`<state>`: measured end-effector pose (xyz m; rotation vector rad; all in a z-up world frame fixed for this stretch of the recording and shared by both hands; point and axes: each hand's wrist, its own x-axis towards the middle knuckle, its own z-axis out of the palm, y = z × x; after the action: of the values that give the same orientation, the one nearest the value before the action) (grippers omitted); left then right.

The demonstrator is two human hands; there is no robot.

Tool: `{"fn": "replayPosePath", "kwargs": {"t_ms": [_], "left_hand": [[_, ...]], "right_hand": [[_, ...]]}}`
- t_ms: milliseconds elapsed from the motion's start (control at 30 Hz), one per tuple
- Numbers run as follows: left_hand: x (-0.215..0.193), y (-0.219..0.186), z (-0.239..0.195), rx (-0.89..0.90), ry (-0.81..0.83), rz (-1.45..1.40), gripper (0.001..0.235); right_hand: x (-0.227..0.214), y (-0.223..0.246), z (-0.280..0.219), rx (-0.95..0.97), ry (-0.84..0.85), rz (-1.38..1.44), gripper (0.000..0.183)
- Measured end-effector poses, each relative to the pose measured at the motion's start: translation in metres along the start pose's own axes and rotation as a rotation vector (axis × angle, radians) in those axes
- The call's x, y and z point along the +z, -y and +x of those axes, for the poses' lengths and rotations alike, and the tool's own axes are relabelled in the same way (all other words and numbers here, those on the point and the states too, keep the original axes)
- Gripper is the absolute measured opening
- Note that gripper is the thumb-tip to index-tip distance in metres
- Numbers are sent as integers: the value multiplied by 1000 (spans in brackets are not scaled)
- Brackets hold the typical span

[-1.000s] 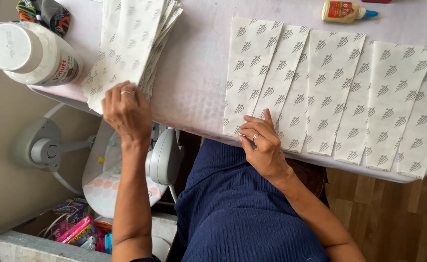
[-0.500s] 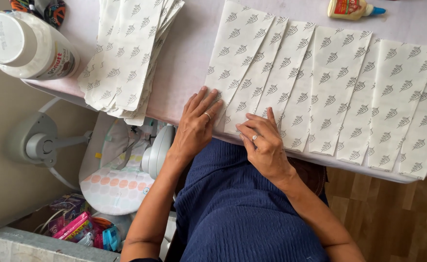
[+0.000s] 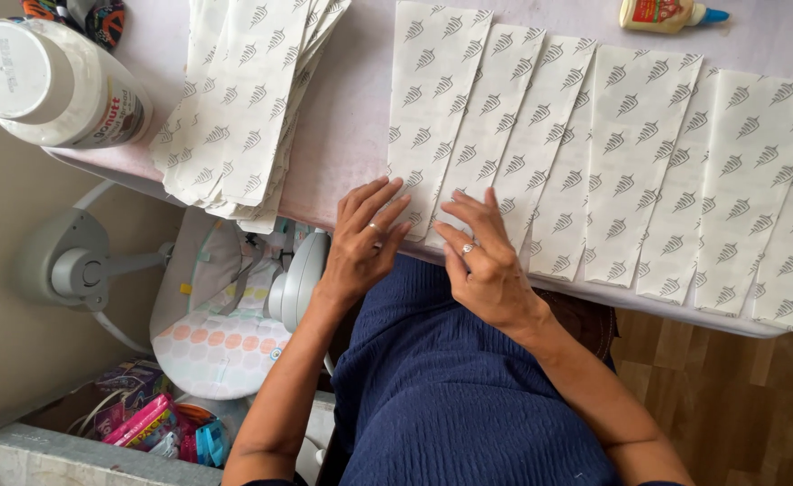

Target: The person is manually assembling paper bags by applying glue to the edges of paper strips and folding them over.

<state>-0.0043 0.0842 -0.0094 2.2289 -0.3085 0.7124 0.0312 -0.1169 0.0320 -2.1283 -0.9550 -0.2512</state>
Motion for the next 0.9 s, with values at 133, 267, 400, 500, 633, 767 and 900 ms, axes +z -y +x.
{"fn": "replayPosePath", "kwargs": {"t_ms": [133,267,400,500,633,767,900], "left_hand": [[-17,5,-6,11,41,-135,28],[-25,12,-10,40,75,-185,18],[-33,8,1,79,49,-230,9],[-29,13,-2,58,23,-234,6],[-22,15,-9,15,-6,-227,5],[-21,13,-7,-1,-34,-225,4],[-17,14,-10,-16,-61,-213,2]], "right_hand": [[29,-3,4,-70,5,29,18],[49,-6,-4,-143,8,-68,16],[53,-3,-3,-190,-28,-95,14],[51,-2,0,-172,-43,-74,12],[51,0,2,-168,-58,-89,12],[48,1,3,-169,-43,-75,18],[47,0,5,-109,-36,-32,9]]}}
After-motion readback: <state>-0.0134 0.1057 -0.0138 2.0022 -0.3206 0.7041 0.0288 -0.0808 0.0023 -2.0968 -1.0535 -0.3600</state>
